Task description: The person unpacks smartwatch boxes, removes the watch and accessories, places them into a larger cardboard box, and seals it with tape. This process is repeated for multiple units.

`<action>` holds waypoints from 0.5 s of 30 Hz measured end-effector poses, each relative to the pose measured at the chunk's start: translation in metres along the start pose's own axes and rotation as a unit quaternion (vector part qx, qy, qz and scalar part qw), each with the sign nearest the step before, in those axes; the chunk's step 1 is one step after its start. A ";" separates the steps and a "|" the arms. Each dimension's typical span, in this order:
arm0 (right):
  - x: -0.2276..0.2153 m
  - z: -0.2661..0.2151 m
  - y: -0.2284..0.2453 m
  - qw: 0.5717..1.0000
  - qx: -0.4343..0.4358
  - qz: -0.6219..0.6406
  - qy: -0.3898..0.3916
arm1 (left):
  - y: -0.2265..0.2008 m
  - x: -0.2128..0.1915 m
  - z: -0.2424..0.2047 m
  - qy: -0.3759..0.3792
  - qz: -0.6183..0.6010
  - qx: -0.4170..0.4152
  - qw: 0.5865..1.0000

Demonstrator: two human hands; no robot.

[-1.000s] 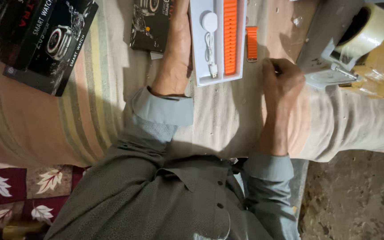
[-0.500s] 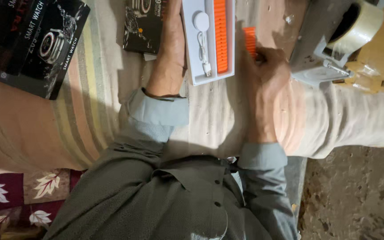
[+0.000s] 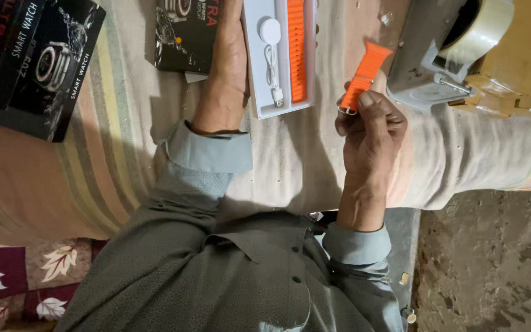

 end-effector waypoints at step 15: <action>0.029 0.027 0.007 0.987 0.031 -0.154 0.030 | 0.025 -0.003 0.002 -0.054 -0.027 -0.004 0.998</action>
Point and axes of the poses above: each hand's wrist, its own z-axis towards the middle knuckle, its own x-axis out of the palm, y = z × x, the point moved 7 cm from there along z, towards the middle knuckle, and after that the axes turned 13 degrees about y, right-handed, at the moved point
